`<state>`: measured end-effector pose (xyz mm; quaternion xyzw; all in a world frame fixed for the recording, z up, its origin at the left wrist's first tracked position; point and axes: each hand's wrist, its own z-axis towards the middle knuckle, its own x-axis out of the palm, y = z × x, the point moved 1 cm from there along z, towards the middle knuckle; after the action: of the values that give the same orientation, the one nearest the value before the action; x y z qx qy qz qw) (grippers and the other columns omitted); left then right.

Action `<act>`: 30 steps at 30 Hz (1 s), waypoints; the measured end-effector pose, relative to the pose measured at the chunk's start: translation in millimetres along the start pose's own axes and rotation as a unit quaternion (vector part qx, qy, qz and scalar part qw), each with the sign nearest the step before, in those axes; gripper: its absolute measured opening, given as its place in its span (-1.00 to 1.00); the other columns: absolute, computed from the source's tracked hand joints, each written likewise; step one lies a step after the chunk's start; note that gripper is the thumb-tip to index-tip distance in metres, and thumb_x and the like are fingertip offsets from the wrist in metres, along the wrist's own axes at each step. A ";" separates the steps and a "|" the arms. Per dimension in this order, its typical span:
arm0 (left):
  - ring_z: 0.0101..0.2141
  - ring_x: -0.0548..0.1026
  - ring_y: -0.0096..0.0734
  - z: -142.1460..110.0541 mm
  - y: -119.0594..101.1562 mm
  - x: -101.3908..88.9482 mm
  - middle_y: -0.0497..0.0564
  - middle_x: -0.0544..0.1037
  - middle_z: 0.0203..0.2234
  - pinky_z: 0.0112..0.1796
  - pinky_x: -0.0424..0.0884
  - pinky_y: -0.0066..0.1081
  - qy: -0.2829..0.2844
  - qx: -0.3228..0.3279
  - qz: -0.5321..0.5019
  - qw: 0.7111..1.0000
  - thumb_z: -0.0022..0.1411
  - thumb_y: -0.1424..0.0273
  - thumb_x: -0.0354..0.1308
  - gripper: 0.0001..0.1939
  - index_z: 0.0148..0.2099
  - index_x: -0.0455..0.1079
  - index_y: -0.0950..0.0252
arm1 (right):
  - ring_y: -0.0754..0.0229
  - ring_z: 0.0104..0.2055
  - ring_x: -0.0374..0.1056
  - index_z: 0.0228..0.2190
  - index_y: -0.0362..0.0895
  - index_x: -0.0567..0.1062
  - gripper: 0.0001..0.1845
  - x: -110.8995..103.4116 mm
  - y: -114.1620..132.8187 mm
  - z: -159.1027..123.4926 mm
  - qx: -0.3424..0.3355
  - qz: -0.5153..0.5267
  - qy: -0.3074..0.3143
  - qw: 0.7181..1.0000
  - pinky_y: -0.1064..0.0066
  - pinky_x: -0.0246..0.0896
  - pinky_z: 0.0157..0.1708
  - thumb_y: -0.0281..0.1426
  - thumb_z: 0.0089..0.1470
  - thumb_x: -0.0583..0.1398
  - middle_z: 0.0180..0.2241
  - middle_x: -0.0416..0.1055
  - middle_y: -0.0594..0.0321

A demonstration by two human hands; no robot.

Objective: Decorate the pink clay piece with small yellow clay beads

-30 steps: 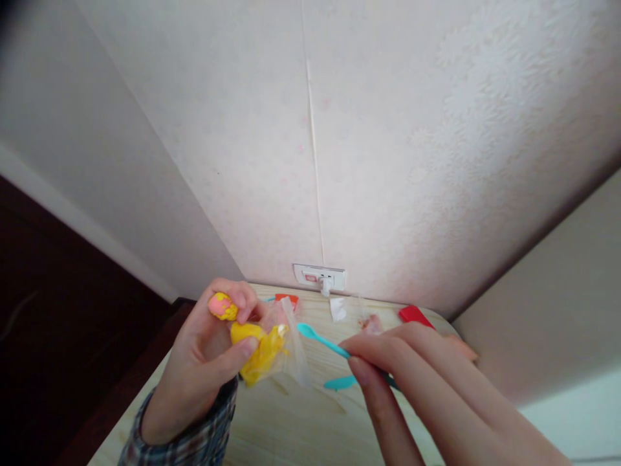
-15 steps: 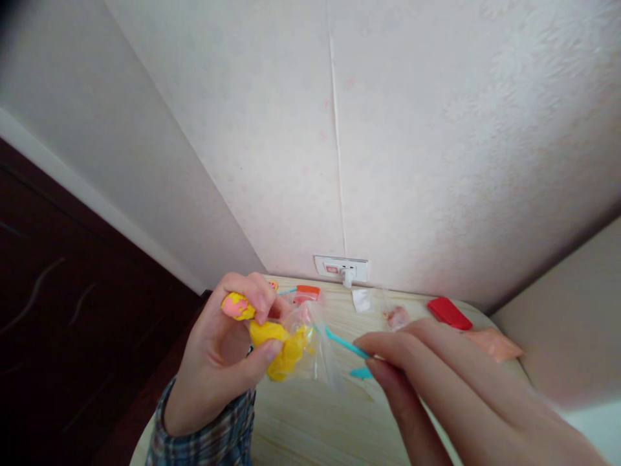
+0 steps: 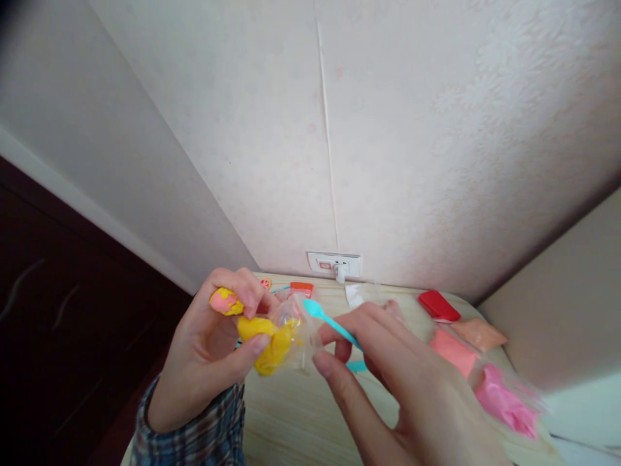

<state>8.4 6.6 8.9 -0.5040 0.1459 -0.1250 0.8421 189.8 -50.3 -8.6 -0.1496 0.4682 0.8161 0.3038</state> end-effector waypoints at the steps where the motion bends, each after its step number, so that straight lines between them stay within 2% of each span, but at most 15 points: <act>1: -0.35 0.36 -0.48 -0.2 -0.6 -0.7 -0.10 0.29 -0.40 -0.36 0.34 -0.48 0.010 0.002 0.006 1.000 0.13 0.63 0.17 -0.76 -0.26 0.27 0.20 | 0.17 -0.45 0.48 -0.42 0.02 0.53 -0.74 -0.3 -0.9 2.4 -0.016 0.000 0.010 1.000 0.45 0.42 -0.51 -0.16 0.21 0.13 -0.47 0.52 0.28; 4: -0.36 0.36 -0.48 -0.2 -2.0 -2.7 -0.10 0.31 -0.40 -0.35 0.33 -0.46 0.035 0.008 0.014 0.999 0.12 0.62 0.20 -0.76 -0.26 0.28 0.21 | 0.21 -0.47 0.48 -0.47 0.01 0.52 -0.73 -1.1 -2.0 6.9 -0.035 0.025 0.017 0.999 0.50 0.43 -0.55 -0.21 0.22 0.14 -0.46 0.53 0.29; 8: -0.35 0.43 -0.46 1.8 -1.7 -2.8 -0.10 0.33 -0.40 -0.35 0.37 -0.45 0.019 0.010 -0.025 0.999 0.09 0.57 0.30 -0.75 -0.27 0.30 0.23 | 0.24 -0.56 0.39 -0.55 -0.01 0.46 -0.63 -1.9 -0.1 3.1 -0.005 0.081 0.019 0.997 0.54 0.28 -0.70 -0.11 0.21 0.14 -0.57 0.41 0.30; 10: -0.31 0.46 -0.44 3.0 -0.9 -1.2 -0.11 0.35 -0.37 -0.30 0.42 -0.44 -0.020 0.005 -0.022 1.000 0.05 0.57 0.35 -0.71 -0.26 0.31 0.23 | 0.23 -0.57 0.34 -0.59 -0.02 0.41 -0.58 -1.7 1.6 0.0 0.021 0.100 0.011 0.995 0.50 0.23 -0.72 -0.05 0.18 0.14 -0.60 0.35 0.31; 12: -0.27 0.47 -0.46 3.4 -1.0 1.2 -0.12 0.38 -0.35 -0.24 0.43 -0.44 -0.083 0.004 0.013 0.996 0.03 0.59 0.37 -0.68 -0.26 0.31 0.23 | 0.24 -0.60 0.28 -0.61 -0.01 0.36 -0.58 -1.0 3.4 -1.5 0.055 0.112 -0.008 0.992 0.48 0.21 -0.71 -0.05 0.16 0.16 -0.62 0.31 0.34; 14: -0.28 0.44 -0.51 2.4 -2.9 4.5 -0.15 0.38 -0.36 -0.22 0.41 -0.47 -0.145 0.021 0.052 0.988 0.02 0.61 0.37 -0.66 -0.27 0.30 0.22 | 0.27 -0.63 0.24 -0.60 -0.01 0.32 -0.61 -0.3 5.2 -1.3 0.063 0.120 -0.027 0.990 0.48 0.20 -0.71 -0.10 0.15 0.19 -0.63 0.30 0.38; 16: -0.34 0.40 -0.54 0.0 -6.1 9.2 -0.17 0.35 -0.38 -0.25 0.39 -0.48 -0.176 0.040 0.063 0.982 0.03 0.62 0.37 -0.66 -0.28 0.29 0.21 | 0.28 -0.63 0.28 -0.57 -0.01 0.33 -0.67 0.6 6.9 -0.2 0.051 0.111 -0.019 0.992 0.49 0.23 -0.69 -0.18 0.17 0.19 -0.63 0.32 0.39; 18: -0.39 0.36 -0.55 -3.2 -9.2 15.1 -0.18 0.33 -0.41 -0.29 0.37 -0.48 -0.172 0.041 0.047 0.983 0.04 0.61 0.36 -0.66 -0.29 0.28 0.21 | 0.26 -0.59 0.35 -0.53 -0.02 0.38 -0.71 1.5 8.1 0.4 0.037 0.079 0.001 0.996 0.47 0.27 -0.66 -0.21 0.20 0.17 -0.58 0.40 0.35; 23: -0.40 0.35 -0.53 -9.2 -11.3 28.5 -0.16 0.35 -0.42 -0.31 0.36 -0.46 -0.104 0.019 -0.011 0.994 0.11 0.59 0.31 -0.71 -0.28 0.27 0.19 | 0.28 -0.59 0.33 -0.55 -0.04 0.38 -0.70 5.9 13.1 0.7 -0.006 0.028 0.018 0.999 0.48 0.26 -0.64 -0.23 0.18 0.20 -0.59 0.40 0.36; 30: -0.42 0.35 -0.58 -9.0 -8.4 25.6 -0.16 0.30 -0.43 -0.36 0.32 -0.51 -0.078 -0.013 -0.054 0.995 0.18 0.65 0.19 -0.75 -0.30 0.23 0.21 | 0.32 -0.62 0.31 -0.57 -0.05 0.34 -0.69 6.0 19.0 4.2 -0.022 0.035 0.010 0.999 0.53 0.25 -0.64 -0.30 0.19 0.19 -0.61 0.37 0.38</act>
<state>28.2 -13.8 9.2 -0.5304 0.0539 -0.1286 0.8362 173.3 -51.7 3.2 -0.1478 0.4582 0.8350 0.2666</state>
